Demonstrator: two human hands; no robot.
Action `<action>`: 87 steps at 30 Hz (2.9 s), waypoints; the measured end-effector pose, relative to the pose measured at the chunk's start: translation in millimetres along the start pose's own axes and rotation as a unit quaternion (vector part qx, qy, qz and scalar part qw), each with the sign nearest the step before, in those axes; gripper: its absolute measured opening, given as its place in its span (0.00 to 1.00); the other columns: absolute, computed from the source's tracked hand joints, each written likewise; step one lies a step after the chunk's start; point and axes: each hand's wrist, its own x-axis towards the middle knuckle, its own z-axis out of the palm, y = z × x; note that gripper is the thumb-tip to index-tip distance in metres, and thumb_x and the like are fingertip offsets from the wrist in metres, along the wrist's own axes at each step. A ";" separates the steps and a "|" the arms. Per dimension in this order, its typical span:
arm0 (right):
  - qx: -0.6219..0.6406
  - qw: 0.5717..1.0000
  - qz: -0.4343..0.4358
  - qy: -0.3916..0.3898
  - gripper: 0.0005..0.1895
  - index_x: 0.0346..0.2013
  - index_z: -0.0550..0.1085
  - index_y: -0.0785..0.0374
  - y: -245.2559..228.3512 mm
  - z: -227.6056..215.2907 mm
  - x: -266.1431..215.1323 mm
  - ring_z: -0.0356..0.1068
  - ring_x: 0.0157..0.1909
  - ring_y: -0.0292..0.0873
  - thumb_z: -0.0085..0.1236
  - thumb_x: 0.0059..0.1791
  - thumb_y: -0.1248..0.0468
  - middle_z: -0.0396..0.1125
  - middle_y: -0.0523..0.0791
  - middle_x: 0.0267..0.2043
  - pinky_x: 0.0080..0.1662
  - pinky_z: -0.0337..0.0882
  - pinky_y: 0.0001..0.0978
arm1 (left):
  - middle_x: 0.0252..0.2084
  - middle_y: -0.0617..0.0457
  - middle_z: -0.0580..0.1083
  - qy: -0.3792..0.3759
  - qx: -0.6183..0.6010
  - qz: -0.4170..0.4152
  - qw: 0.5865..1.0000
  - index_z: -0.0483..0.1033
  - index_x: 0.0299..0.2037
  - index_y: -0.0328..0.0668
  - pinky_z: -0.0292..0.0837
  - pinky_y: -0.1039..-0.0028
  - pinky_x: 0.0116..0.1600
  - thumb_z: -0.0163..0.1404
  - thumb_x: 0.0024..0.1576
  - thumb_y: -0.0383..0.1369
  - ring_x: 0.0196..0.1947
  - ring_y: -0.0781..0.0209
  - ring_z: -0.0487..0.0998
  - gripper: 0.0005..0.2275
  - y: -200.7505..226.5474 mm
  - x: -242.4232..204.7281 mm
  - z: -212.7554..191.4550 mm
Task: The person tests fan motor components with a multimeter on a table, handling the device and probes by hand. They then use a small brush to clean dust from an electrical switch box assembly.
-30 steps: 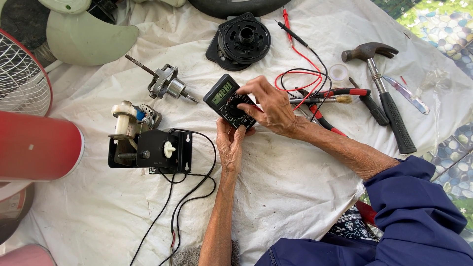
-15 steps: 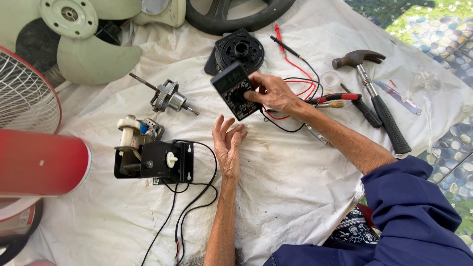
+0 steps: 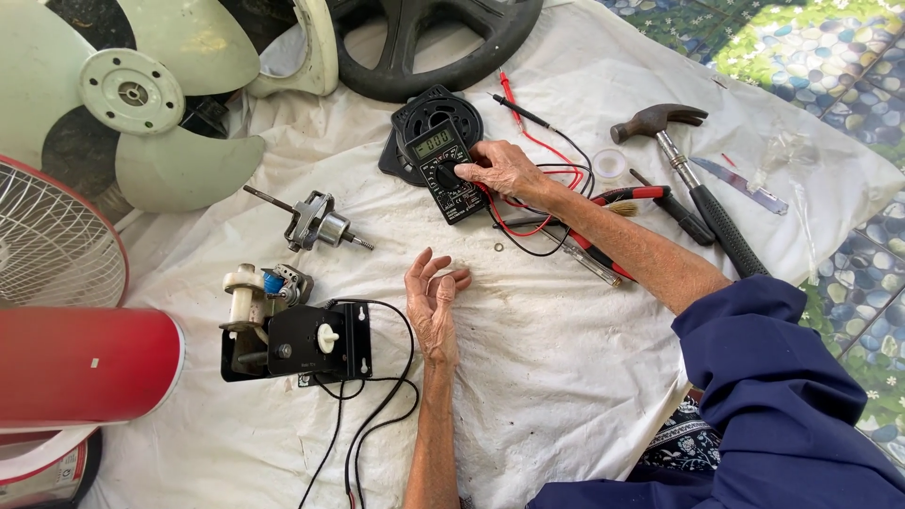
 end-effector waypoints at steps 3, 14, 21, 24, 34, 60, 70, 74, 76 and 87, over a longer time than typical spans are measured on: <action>0.030 0.999 -0.008 -0.010 0.32 0.51 0.75 0.63 -21.7 -6.7 -13.3 0.72 0.29 0.43 0.67 0.45 0.41 0.74 0.50 0.37 0.20 0.74 0.21 | 0.53 0.40 0.70 0.001 -0.007 0.001 1.000 0.60 0.66 0.34 0.81 0.69 0.51 0.49 0.62 0.29 0.46 0.55 0.80 0.22 -5.3 1.5 -1.8; 0.042 0.999 -0.014 -0.015 0.33 0.53 0.73 0.68 -52.1 -18.1 -50.6 0.73 0.28 0.42 0.66 0.47 0.43 0.75 0.52 0.40 0.21 0.78 0.23 | 0.52 0.39 0.71 -0.002 -0.005 -0.004 1.000 0.62 0.65 0.33 0.82 0.68 0.50 0.50 0.62 0.29 0.45 0.54 0.80 0.21 -2.1 0.6 -0.5; -0.057 0.967 -0.233 0.082 0.20 0.57 0.71 0.64 -33.4 -25.0 -47.7 0.72 0.30 0.47 0.60 0.56 0.56 0.69 0.54 0.43 0.31 0.77 0.34 | 0.52 0.39 0.71 -0.004 -0.003 -0.004 1.000 0.62 0.64 0.33 0.82 0.69 0.50 0.50 0.62 0.29 0.45 0.54 0.80 0.21 -2.1 -0.1 -0.6; -0.018 0.961 -0.265 0.072 0.13 0.55 0.74 0.55 -78.8 -13.5 -101.8 0.69 0.31 0.48 0.55 0.55 0.64 0.70 0.50 0.39 0.32 0.72 0.38 | 0.52 0.39 0.71 -0.006 0.000 -0.007 1.000 0.62 0.64 0.33 0.82 0.68 0.49 0.50 0.62 0.29 0.45 0.53 0.80 0.21 -3.4 1.0 -1.9; 0.058 0.978 -0.192 -0.061 0.14 0.55 0.72 0.51 -58.5 76.6 -152.3 0.71 0.32 0.47 0.52 0.54 0.60 0.73 0.46 0.33 0.39 0.74 0.41 | 0.53 0.43 0.72 -0.002 0.060 0.006 0.998 0.63 0.65 0.36 0.78 0.70 0.52 0.49 0.63 0.32 0.47 0.61 0.77 0.20 -5.5 1.4 -6.1; 0.044 0.977 -0.204 -0.046 0.13 0.55 0.69 0.51 -42.9 98.2 -152.6 0.73 0.35 0.60 0.48 0.55 0.62 0.72 0.51 0.29 0.41 0.73 0.51 | 0.56 0.41 0.73 0.024 0.154 0.004 0.988 0.68 0.61 0.40 0.75 0.56 0.57 0.34 0.56 0.13 0.58 0.46 0.74 0.24 -16.9 0.9 -13.1; 0.042 0.976 -0.209 -0.037 0.13 0.55 0.69 0.50 -43.6 98.7 -151.3 0.73 0.35 0.59 0.49 0.55 0.61 0.72 0.51 0.29 0.40 0.73 0.50 | 0.55 0.37 0.73 0.019 0.156 0.021 0.987 0.68 0.60 0.37 0.75 0.55 0.56 0.34 0.56 0.12 0.58 0.42 0.74 0.23 -14.8 2.3 -8.9; 0.078 0.973 -0.216 -0.021 0.13 0.55 0.69 0.51 -41.4 102.3 -154.0 0.72 0.32 0.53 0.48 0.56 0.61 0.71 0.49 0.28 0.38 0.73 0.45 | 0.54 0.38 0.73 0.028 0.157 0.026 0.987 0.68 0.61 0.38 0.75 0.56 0.56 0.35 0.57 0.14 0.56 0.45 0.75 0.23 -11.5 -0.8 -9.5; 0.108 0.968 -0.227 -0.007 0.13 0.56 0.69 0.51 -35.6 105.1 -154.7 0.71 0.30 0.49 0.48 0.56 0.62 0.71 0.48 0.28 0.38 0.73 0.42 | 0.53 0.37 0.73 0.030 0.174 0.040 0.983 0.68 0.61 0.37 0.75 0.55 0.56 0.36 0.57 0.14 0.54 0.45 0.76 0.22 -19.0 -0.9 -16.5; 0.009 0.867 -0.494 0.058 0.09 0.44 0.71 0.59 -45.4 99.4 -174.1 0.70 0.26 0.48 0.52 0.56 0.57 0.61 0.44 0.26 0.29 0.73 0.34 | 0.45 0.37 0.75 0.020 0.091 0.024 0.995 0.70 0.58 0.32 0.76 0.66 0.47 0.50 0.60 0.34 0.43 0.50 0.80 0.18 -22.5 1.1 -18.0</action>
